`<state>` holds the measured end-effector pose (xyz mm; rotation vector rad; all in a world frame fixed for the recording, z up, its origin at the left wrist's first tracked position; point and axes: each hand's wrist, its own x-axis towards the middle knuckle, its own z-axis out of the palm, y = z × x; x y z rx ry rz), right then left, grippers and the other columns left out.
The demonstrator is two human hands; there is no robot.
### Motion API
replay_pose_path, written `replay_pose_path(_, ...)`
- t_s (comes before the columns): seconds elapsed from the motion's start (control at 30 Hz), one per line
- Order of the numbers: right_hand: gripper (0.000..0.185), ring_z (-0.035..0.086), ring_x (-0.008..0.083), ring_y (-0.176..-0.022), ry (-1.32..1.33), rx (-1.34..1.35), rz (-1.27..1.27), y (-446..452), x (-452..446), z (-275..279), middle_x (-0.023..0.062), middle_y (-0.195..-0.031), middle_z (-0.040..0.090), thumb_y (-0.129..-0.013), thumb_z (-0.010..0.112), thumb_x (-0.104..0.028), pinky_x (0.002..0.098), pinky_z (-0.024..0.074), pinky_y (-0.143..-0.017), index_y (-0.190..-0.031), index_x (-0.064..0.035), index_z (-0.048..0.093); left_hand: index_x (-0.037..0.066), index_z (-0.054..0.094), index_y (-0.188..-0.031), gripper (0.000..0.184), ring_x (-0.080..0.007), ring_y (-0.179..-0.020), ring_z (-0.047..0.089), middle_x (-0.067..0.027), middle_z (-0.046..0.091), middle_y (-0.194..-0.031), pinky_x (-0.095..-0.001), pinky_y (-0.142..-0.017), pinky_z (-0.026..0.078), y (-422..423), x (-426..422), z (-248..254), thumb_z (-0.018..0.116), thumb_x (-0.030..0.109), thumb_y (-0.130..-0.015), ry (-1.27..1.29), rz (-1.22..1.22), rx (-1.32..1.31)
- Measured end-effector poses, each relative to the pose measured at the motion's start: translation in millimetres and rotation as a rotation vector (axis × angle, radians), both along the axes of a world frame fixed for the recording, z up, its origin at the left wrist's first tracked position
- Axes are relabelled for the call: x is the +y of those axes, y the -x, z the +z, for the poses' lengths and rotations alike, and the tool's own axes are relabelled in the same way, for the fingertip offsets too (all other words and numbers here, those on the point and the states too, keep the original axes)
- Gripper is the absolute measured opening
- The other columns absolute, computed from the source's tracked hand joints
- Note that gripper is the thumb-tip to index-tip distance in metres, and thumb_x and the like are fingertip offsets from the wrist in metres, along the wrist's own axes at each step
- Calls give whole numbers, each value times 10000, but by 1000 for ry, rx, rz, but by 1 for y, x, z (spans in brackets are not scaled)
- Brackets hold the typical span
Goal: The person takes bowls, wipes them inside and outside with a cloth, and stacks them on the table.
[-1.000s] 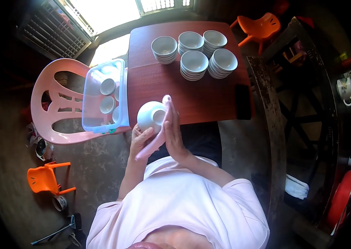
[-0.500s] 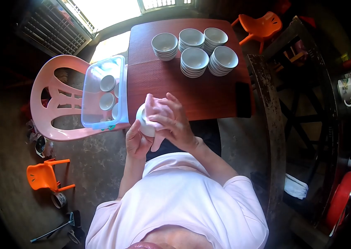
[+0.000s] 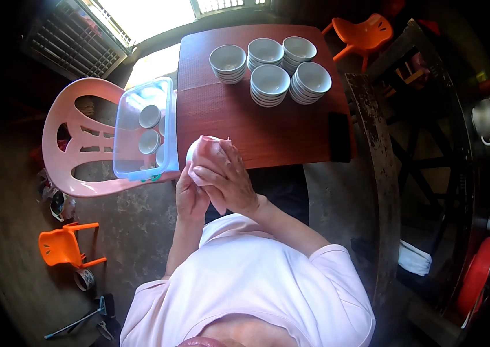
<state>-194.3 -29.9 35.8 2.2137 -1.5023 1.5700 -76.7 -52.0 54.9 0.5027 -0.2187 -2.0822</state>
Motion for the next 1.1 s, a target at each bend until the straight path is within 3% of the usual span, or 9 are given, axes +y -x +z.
replay_pose_path(0.13,284,577,298,-1122,0,-63,179,34,-25,9,104,-1161,612,-881,596,-325,458,434,-1003,-1104,-149,600,15,460,-1267,378,-155,-1021,593,-72,596,-1117,-319,-891,489,0,7,-11,543,216,-958,171,-192,-85)
replay_pose_path(0.27,236,633,227,-999,-791,-1079,606,54,-32,38,133,-1105,640,-882,580,-208,278,499,-852,-1050,-56,643,-14,515,-1211,399,-143,-1056,570,-84,592,-1131,-311,-932,456,1,9,-4,677,73,-857,391,-246,-281)
replay_pose_path(0.37,219,616,244,-995,-3,300,246,29,-22,72,96,-959,661,-889,543,-243,362,475,-903,-950,-79,676,25,514,-1217,434,-183,-1121,535,-86,544,-1218,-325,-925,463,0,7,-19,657,3,-808,586,-112,-461)
replay_pose_path(0.6,366,623,220,-938,-758,-818,644,59,-28,-5,88,-1056,622,-816,710,-178,337,521,-831,-1139,-63,582,15,686,-910,102,-31,-773,544,27,626,-835,-200,-656,454,-15,13,-2,705,-8,-812,789,-350,-777)
replay_pose_path(0.7,322,627,198,-903,-454,-749,542,50,-16,-7,120,-1038,609,-889,630,-194,327,512,-812,-1172,-57,562,9,681,-960,175,-29,-769,529,40,616,-835,-196,-655,442,-15,11,2,722,-23,-793,745,-343,-711)
replay_pose_path(0.77,248,631,204,-784,-929,-815,619,72,-37,-3,107,-880,628,-893,571,-270,327,508,-739,-983,-45,626,4,675,-974,180,-34,-782,528,37,619,-836,-200,-679,445,-20,6,3,718,-16,-801,759,-406,-638)
replay_pose_path(0.9,288,622,195,-659,-486,209,388,58,-21,69,93,-689,639,-839,560,-252,317,499,-593,-685,-20,632,3,666,-999,185,-46,-801,535,17,632,-852,-214,-711,458,-26,-2,11,709,18,-820,879,-626,-739)
replay_pose_path(1.03,268,625,190,-634,-919,-1439,702,66,-19,-9,86,-737,636,-866,611,-282,265,495,-589,-818,-21,647,8,646,-1071,278,-67,-848,556,-3,644,-888,-231,-774,473,-24,-4,14,730,87,-818,883,-596,-620)
replay_pose_path(1.1,248,619,215,-608,-640,-861,357,56,-16,-39,93,-697,615,-878,596,-255,298,496,-575,-801,-23,639,4,644,-1060,294,-80,-858,563,-7,640,-886,-239,-790,470,-22,-11,7,746,90,-798,829,-630,-663)
